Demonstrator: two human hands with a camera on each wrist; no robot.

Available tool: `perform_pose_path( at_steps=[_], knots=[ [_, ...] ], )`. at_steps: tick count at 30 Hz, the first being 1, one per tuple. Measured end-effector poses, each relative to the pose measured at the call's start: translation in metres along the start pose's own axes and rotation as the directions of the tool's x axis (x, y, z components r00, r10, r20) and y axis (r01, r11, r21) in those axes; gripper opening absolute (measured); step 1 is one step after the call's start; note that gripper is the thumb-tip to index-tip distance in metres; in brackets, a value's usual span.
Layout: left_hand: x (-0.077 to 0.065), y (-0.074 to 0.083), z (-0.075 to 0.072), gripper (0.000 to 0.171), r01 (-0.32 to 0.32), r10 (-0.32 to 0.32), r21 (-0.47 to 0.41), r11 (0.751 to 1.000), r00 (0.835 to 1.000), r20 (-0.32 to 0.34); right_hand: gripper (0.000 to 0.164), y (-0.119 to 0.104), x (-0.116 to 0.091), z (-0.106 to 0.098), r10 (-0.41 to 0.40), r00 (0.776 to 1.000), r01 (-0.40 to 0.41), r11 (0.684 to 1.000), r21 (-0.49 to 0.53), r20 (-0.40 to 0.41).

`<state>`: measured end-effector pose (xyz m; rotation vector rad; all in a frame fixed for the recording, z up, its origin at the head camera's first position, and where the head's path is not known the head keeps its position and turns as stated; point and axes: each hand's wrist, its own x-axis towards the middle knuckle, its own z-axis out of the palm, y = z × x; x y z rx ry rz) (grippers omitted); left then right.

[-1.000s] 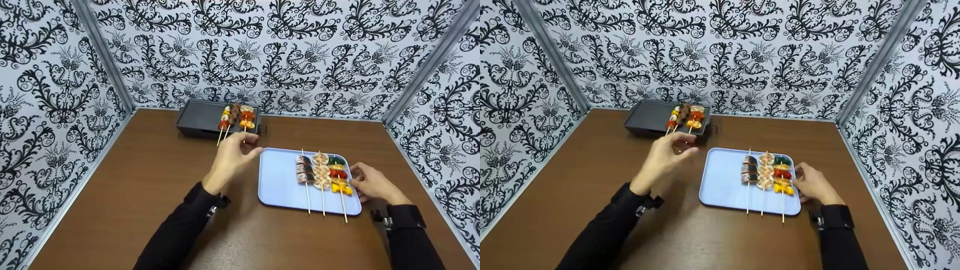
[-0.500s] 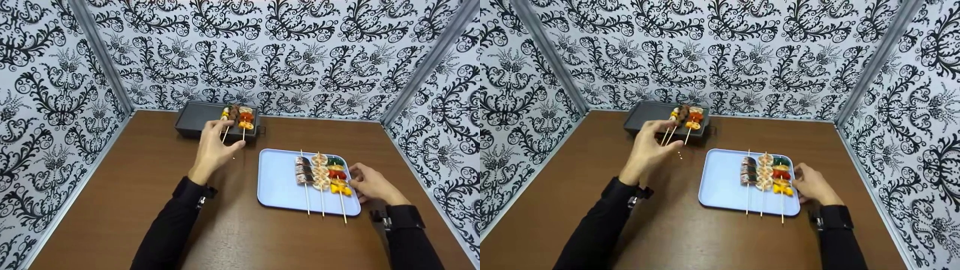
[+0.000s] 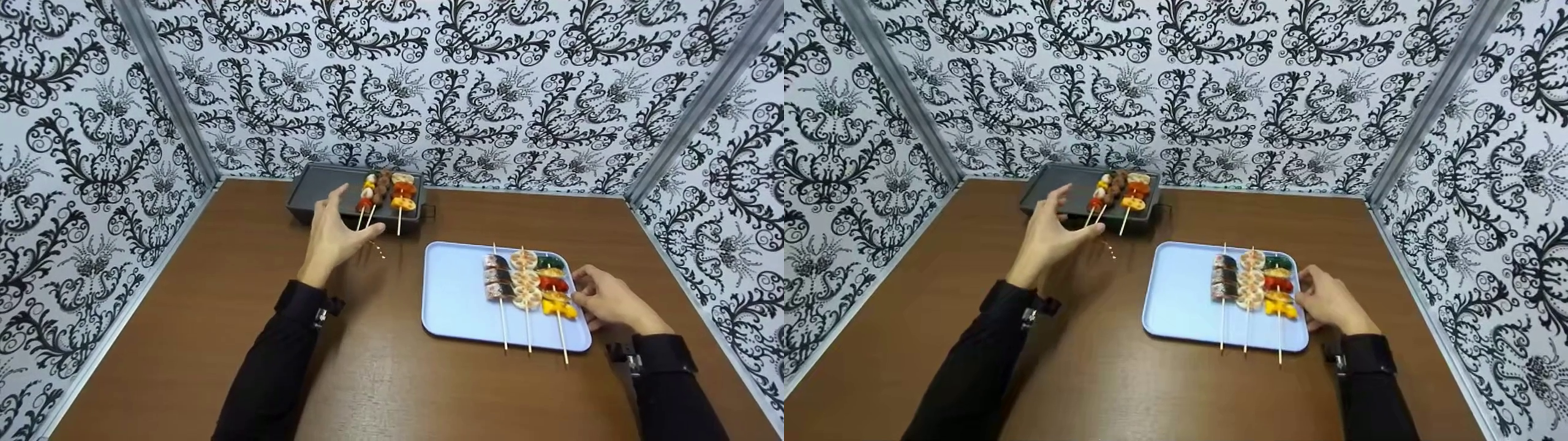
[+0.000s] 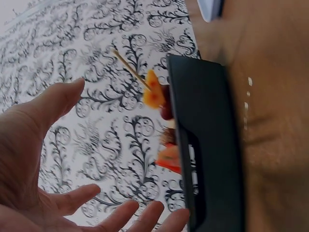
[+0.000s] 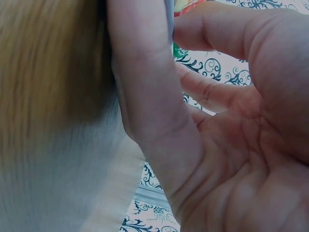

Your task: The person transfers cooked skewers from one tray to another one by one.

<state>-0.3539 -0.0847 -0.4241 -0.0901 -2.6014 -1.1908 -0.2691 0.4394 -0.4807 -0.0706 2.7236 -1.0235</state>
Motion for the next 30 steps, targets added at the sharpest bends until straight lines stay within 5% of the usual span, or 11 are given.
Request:
perform_pose_path(
  at_steps=[12, 30],
  knots=[
    [0.011, -0.026, 0.008, 0.121, 0.07, -0.07, -0.033, 0.997, 0.998, 0.007, 0.046, -0.001, 0.0, 0.0, 0.002, 1.0, -0.002, 1.0, -0.018, -0.008],
    [0.02, -0.039, 0.016, 0.065, 0.095, -0.081, -0.149, 0.984, 0.992, 0.101, 0.047, -0.002, -0.001, -0.001, 0.012, 1.0, -0.012, 1.0, 0.001, -0.002]
  ],
)
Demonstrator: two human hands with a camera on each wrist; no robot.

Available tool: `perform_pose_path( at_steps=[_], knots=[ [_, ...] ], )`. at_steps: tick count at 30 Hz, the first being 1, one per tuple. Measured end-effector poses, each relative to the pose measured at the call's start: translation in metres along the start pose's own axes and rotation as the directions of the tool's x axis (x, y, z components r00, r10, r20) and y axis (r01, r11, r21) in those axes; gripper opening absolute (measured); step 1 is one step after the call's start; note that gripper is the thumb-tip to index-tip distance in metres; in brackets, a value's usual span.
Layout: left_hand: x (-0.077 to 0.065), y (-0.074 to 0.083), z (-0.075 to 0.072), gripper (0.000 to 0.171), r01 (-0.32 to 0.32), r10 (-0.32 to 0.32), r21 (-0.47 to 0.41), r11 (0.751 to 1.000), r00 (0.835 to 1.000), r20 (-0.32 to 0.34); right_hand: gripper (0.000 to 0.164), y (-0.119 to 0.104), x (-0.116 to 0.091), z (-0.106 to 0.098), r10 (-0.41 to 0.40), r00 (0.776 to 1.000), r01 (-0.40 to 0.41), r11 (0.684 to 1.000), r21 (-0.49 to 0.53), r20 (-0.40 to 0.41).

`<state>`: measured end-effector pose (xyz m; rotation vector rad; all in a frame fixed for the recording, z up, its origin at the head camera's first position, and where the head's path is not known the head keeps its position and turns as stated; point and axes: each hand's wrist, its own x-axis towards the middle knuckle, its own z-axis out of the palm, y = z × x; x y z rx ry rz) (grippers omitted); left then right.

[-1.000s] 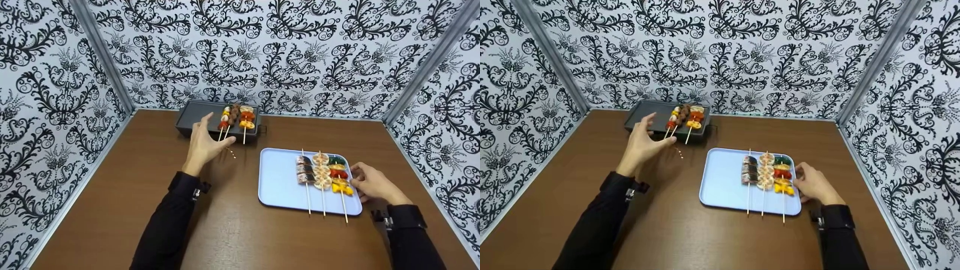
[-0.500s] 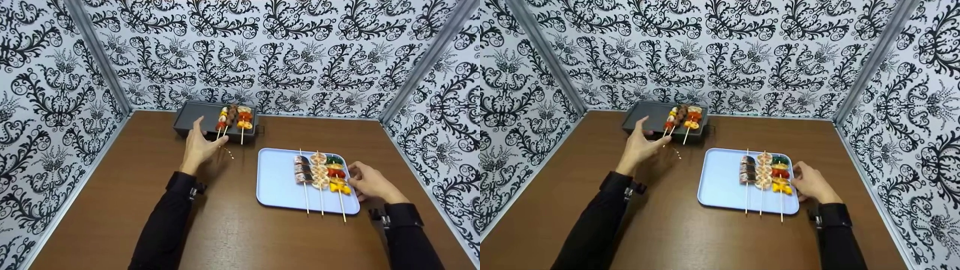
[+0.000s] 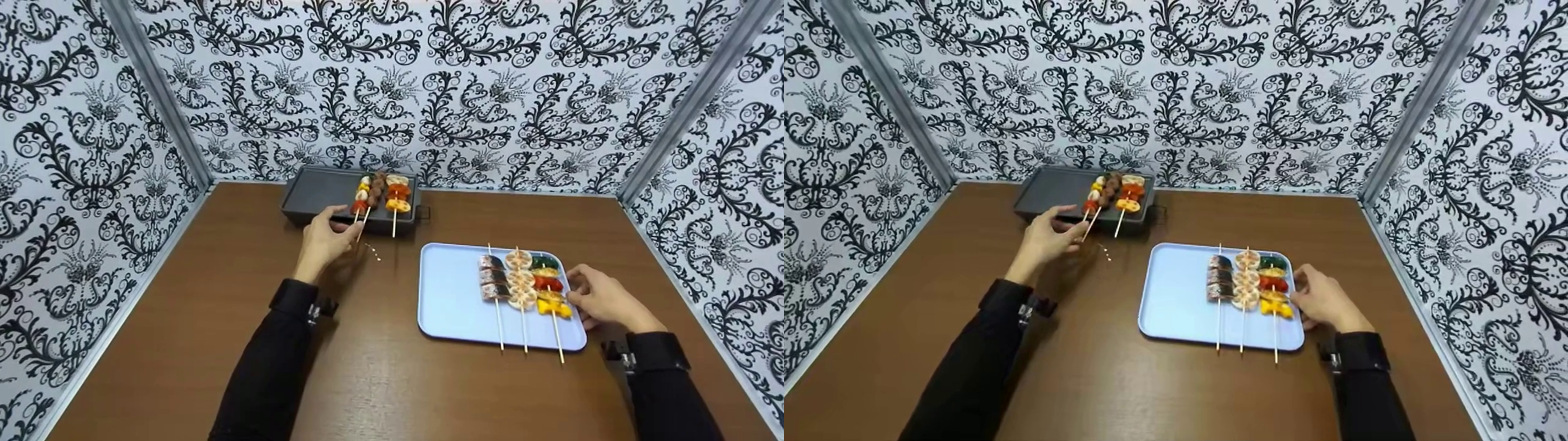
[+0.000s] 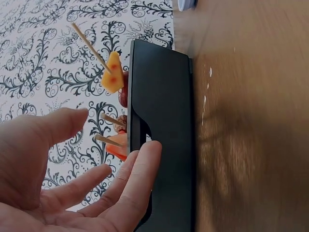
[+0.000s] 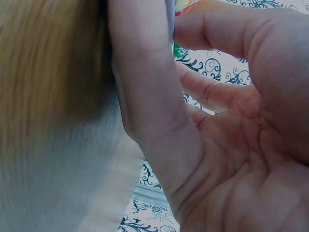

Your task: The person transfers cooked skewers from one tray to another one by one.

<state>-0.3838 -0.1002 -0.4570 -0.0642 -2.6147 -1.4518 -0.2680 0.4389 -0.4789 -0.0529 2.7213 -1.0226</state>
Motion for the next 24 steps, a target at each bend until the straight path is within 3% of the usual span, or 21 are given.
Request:
perform_pose_path(
  at_steps=[7, 16, 24],
  knots=[
    [0.0, -0.0009, 0.0009, 0.054, -0.003, 0.002, -0.089, 0.996, 1.0, -0.007, 0.046, 0.0009, -0.0005, -0.0013, 0.012, 1.0, -0.012, 1.0, -0.009, 0.004],
    [0.002, -0.0008, 0.0045, 0.03, 0.005, -0.006, -0.018, 1.0, 0.999, -0.033, 0.047, 0.0008, -0.0001, -0.0008, 0.016, 1.0, -0.016, 1.0, -0.001, 0.008],
    [0.0039, -0.0009, 0.0061, 0.028, 0.09, -0.086, -0.207, 0.974, 0.996, 0.025, 0.045, 0.0005, 0.0007, 0.0005, 0.012, 1.0, -0.012, 1.0, 0.011, 0.002]
  ],
)
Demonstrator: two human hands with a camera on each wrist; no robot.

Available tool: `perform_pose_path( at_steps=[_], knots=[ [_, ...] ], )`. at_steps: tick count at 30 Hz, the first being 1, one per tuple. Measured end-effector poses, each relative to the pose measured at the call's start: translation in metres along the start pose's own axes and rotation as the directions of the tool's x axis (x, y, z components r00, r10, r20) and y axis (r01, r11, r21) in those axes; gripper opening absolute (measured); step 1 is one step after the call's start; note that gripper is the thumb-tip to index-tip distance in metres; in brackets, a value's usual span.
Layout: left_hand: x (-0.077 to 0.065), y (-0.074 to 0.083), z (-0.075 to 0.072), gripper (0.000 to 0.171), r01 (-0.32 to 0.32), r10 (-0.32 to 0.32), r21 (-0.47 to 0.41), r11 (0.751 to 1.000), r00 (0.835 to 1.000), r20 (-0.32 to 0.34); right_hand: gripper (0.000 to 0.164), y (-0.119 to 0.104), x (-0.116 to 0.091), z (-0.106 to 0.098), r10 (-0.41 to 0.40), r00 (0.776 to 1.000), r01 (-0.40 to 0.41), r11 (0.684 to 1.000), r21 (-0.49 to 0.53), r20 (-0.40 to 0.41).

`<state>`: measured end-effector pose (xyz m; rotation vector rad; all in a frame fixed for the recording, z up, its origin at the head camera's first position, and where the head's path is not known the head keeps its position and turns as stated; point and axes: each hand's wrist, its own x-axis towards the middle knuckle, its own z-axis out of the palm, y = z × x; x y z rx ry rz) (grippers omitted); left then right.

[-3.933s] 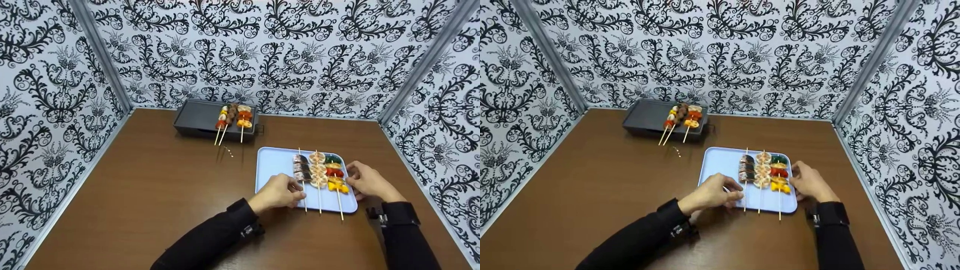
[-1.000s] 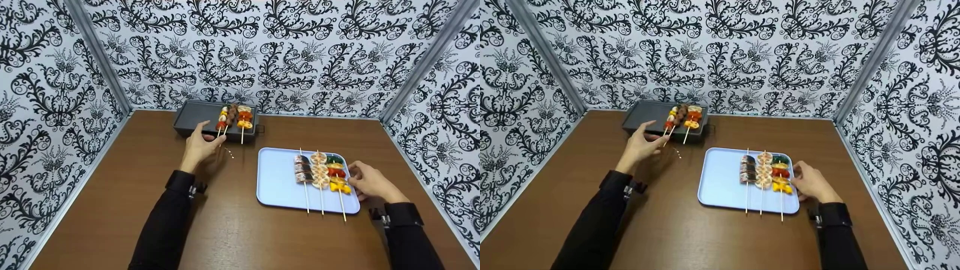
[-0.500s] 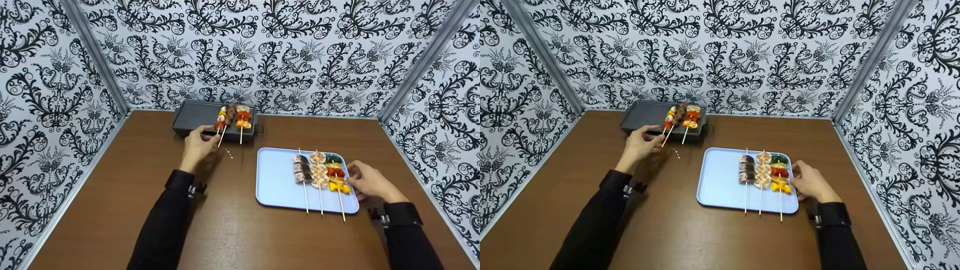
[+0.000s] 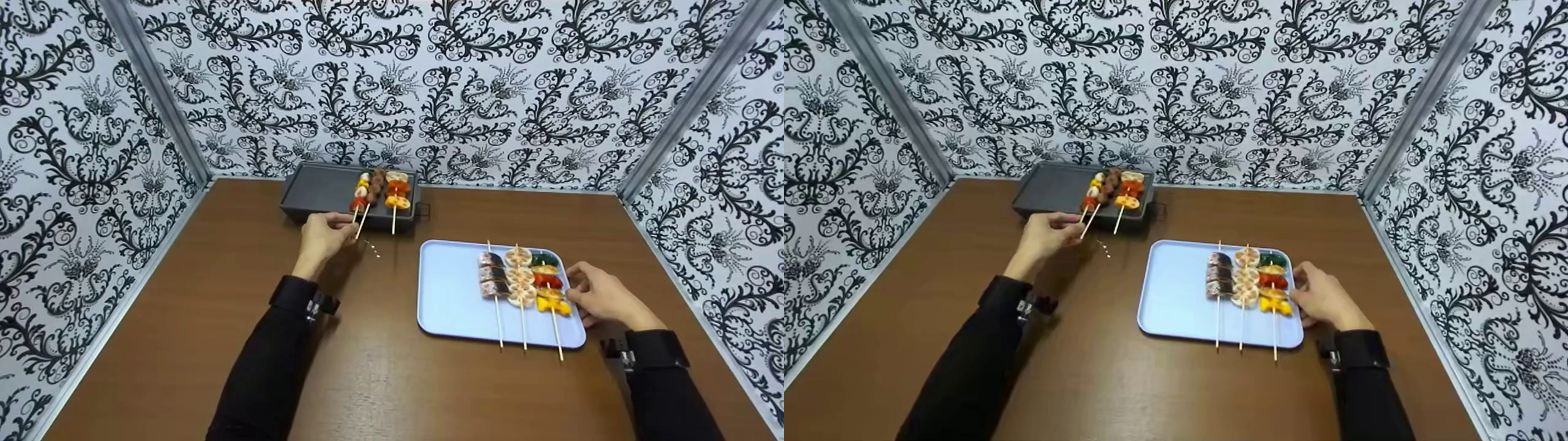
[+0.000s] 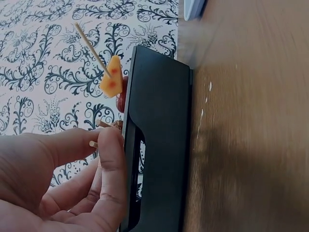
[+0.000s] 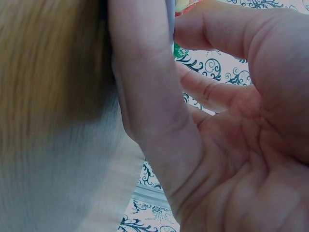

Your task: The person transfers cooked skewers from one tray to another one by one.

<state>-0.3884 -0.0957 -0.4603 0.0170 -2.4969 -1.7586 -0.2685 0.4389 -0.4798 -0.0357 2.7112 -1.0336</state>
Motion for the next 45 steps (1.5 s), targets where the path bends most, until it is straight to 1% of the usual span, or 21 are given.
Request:
perform_pose_path(
  at_steps=[6, 10, 13, 17, 20, 25, 32, 38, 45],
  knots=[
    [0.0007, -0.001, -0.0016, 0.026, 0.049, -0.049, -0.069, 0.996, 0.999, 0.009, 0.046, -0.0004, 0.0005, 0.0007, -0.001, 1.0, 0.001, 1.0, 0.001, -0.003],
    [0.0013, -0.0018, -0.0029, 0.025, 0.067, -0.067, -0.071, 0.995, 0.998, 0.003, 0.045, -0.0002, 0.0005, 0.0002, -0.001, 1.0, 0.001, 1.0, -0.011, -0.003],
    [0.0023, -0.0027, -0.0037, 0.025, 0.069, -0.07, -0.06, 0.996, 0.998, 0.0, 0.044, -0.0002, 0.0002, 0.0001, 0.003, 1.0, -0.003, 1.0, -0.016, -0.005],
    [0.0024, -0.0022, -0.0049, 0.026, 0.069, -0.069, -0.066, 0.995, 0.998, 0.006, 0.044, -0.0007, -0.0003, -0.0002, -0.001, 1.0, 0.001, 1.0, -0.013, -0.008],
    [0.0014, -0.0008, -0.006, 0.027, 0.084, -0.083, -0.083, 0.993, 0.996, 0.019, 0.045, -0.0008, -0.0002, -0.0002, 0.005, 1.0, -0.005, 1.0, -0.006, -0.006],
    [0.0005, -0.0006, -0.007, 0.028, 0.114, -0.111, -0.13, 0.985, 0.993, 0.031, 0.045, -0.0009, 0.0, -0.0006, 0.002, 1.0, -0.002, 1.0, -0.006, -0.003],
    [0.0007, 0.0003, -0.0059, 0.03, 0.167, -0.154, -0.232, 0.958, 0.986, 0.071, 0.047, 0.0001, -0.0002, -0.0014, -0.001, 1.0, 0.001, 1.0, 0.004, 0.006],
    [-0.0001, 0.0023, -0.0067, 0.031, 0.162, -0.149, -0.238, 0.958, 0.986, 0.073, 0.047, 0.0008, -0.0002, -0.0009, 0.003, 1.0, -0.003, 1.0, 0.003, 0.004],
    [-0.0013, 0.0027, -0.0079, 0.028, 0.135, -0.129, -0.208, 0.969, 0.991, 0.042, 0.047, 0.0004, 0.0001, -0.0006, 0.0, 1.0, 0.0, 1.0, -0.002, -0.003]
  ],
)
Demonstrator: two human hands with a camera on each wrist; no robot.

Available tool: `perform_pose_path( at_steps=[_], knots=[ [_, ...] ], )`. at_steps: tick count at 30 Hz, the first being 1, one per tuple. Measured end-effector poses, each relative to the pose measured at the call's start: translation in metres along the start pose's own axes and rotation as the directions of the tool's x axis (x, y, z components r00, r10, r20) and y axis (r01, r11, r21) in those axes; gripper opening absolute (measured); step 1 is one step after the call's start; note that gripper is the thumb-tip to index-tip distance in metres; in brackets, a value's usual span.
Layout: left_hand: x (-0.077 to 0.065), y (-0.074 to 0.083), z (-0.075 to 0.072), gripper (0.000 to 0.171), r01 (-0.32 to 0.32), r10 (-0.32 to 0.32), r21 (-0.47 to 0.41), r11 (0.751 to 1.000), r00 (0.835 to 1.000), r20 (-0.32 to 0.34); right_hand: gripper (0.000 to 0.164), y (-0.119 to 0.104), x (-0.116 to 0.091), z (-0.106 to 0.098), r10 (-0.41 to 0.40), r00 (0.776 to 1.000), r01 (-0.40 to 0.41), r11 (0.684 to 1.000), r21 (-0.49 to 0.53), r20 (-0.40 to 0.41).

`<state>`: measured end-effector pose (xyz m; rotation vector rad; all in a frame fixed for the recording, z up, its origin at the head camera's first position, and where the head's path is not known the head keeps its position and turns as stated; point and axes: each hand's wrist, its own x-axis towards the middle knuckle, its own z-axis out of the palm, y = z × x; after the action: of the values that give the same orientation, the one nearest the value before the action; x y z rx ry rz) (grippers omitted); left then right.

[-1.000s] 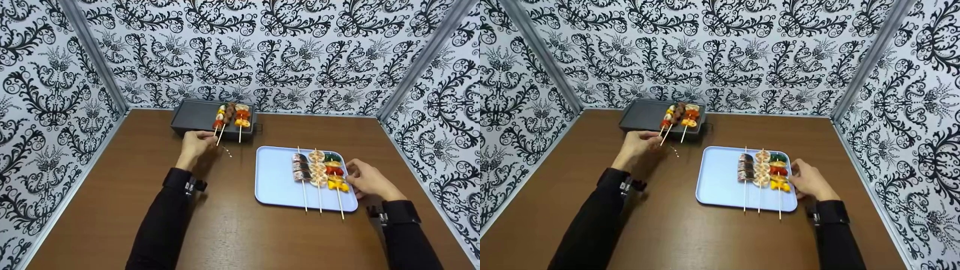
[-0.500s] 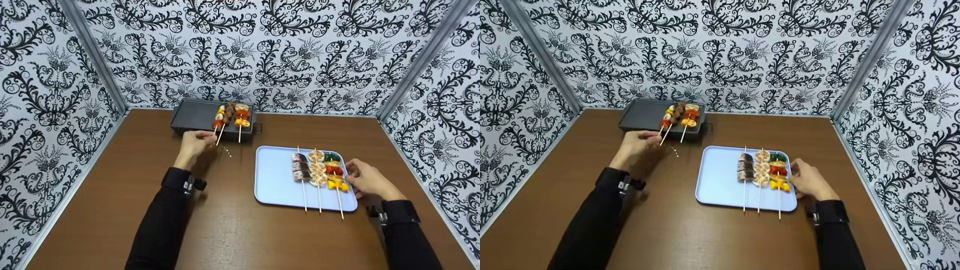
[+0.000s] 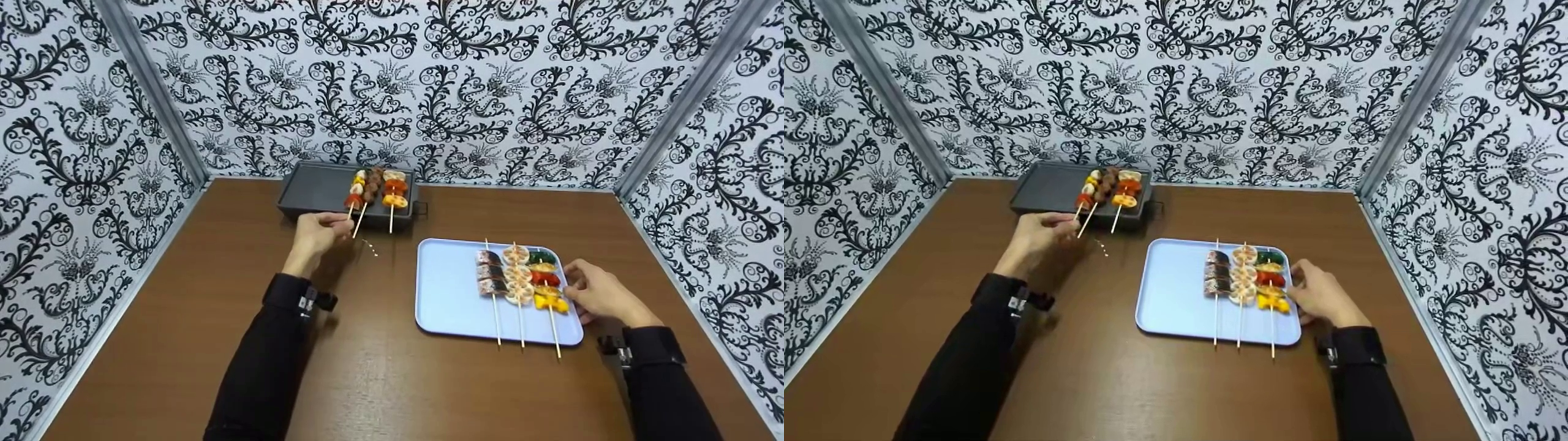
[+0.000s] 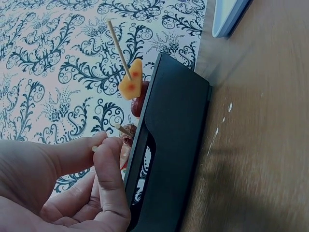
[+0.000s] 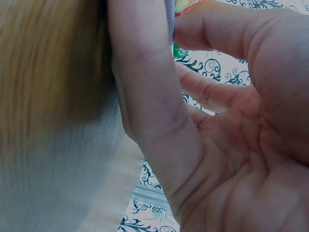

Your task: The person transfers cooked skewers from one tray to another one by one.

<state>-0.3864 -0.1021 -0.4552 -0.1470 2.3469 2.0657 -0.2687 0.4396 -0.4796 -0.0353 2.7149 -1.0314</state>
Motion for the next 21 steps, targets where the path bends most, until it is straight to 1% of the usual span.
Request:
perform_pose_path(
  at_steps=[7, 16, 21],
  knots=[
    [0.0, 0.004, -0.001, 0.029, -0.02, 0.021, 0.005, 1.0, 1.0, -0.017, 0.047, -0.001, 0.0, 0.0, -0.001, 1.0, 0.001, 1.0, -0.003, -0.004],
    [-0.003, 0.008, -0.002, 0.028, -0.06, 0.059, -0.026, 0.998, 0.998, -0.022, 0.046, 0.0, 0.0, 0.0, -0.001, 1.0, 0.001, 1.0, 0.011, 0.003],
    [-0.005, 0.012, -0.002, 0.029, -0.065, 0.064, -0.028, 0.998, 0.998, -0.029, 0.046, -0.001, 0.0, 0.0, -0.007, 1.0, 0.007, 1.0, 0.014, 0.004]
  ],
)
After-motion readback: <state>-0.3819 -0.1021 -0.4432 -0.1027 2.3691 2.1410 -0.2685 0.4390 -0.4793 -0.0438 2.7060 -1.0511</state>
